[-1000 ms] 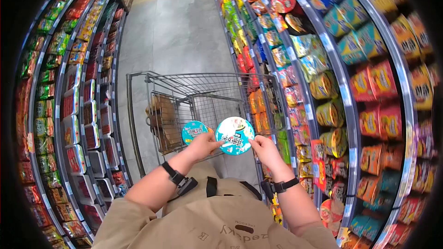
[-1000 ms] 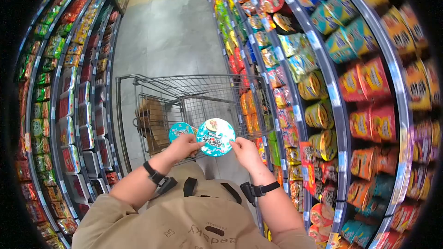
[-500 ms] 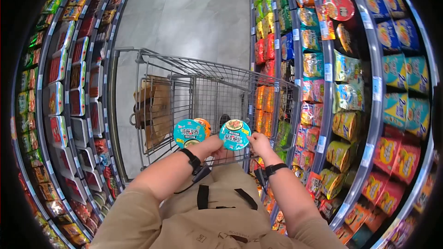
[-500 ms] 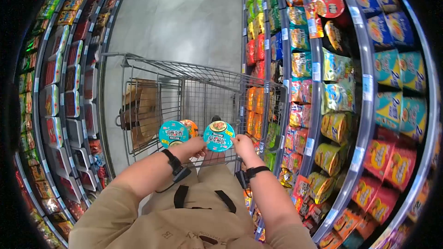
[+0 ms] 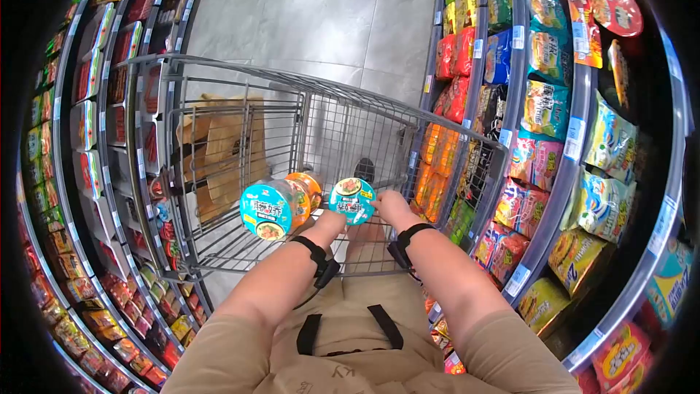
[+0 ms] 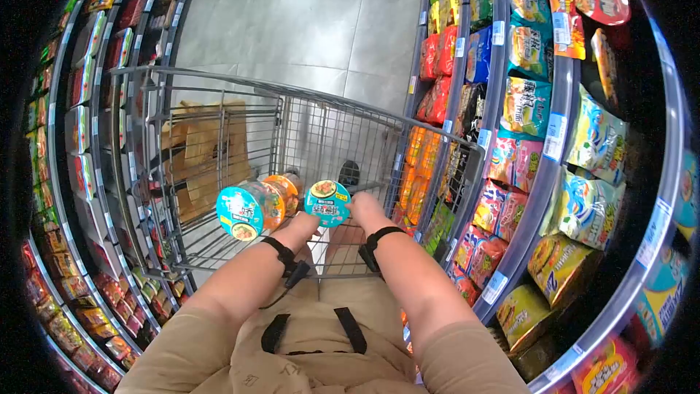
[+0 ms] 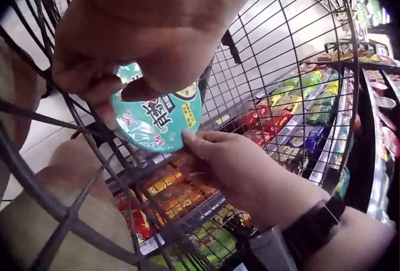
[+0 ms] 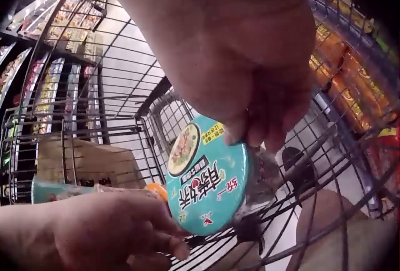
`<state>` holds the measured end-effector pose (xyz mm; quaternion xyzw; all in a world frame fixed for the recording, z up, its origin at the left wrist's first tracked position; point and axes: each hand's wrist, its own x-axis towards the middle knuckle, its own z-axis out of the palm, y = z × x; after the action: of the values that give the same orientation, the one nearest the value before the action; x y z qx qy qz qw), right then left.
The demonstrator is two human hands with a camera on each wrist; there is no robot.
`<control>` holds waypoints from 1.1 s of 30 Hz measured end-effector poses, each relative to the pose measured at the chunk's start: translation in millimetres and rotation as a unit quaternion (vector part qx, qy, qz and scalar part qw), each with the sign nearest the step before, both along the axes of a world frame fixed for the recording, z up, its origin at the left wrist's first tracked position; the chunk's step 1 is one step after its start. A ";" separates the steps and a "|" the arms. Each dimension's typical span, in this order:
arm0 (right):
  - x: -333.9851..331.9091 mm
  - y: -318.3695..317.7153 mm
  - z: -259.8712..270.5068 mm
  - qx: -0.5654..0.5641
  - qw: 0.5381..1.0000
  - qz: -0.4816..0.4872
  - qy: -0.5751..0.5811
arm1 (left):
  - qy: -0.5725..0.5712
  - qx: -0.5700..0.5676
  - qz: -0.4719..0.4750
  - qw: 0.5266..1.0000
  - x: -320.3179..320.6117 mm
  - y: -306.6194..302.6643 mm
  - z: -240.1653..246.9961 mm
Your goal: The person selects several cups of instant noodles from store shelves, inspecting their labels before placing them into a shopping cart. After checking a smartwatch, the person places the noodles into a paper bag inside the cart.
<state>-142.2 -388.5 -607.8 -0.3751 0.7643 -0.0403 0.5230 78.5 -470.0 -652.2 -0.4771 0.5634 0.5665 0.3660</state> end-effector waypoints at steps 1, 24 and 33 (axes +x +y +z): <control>-1.4 -0.2 -5.2 0.007 1.000 0.009 0.004 | 0.107 -0.040 -0.157 0.981 14.2 11.1 -25.1; -14.7 36.1 36.9 -0.058 0.927 -0.358 -0.099 | 0.203 -0.122 -0.227 0.945 -63.9 -53.4 227.1; 82.0 173.4 223.9 -0.214 0.750 -0.620 -0.084 | 0.374 -0.061 -0.262 0.888 6.2 -95.0 345.4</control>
<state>-60.2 -215.1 -383.9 0.0843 0.7531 -0.5500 0.3512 84.7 -565.0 -306.9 -0.0865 0.7965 0.5510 0.2336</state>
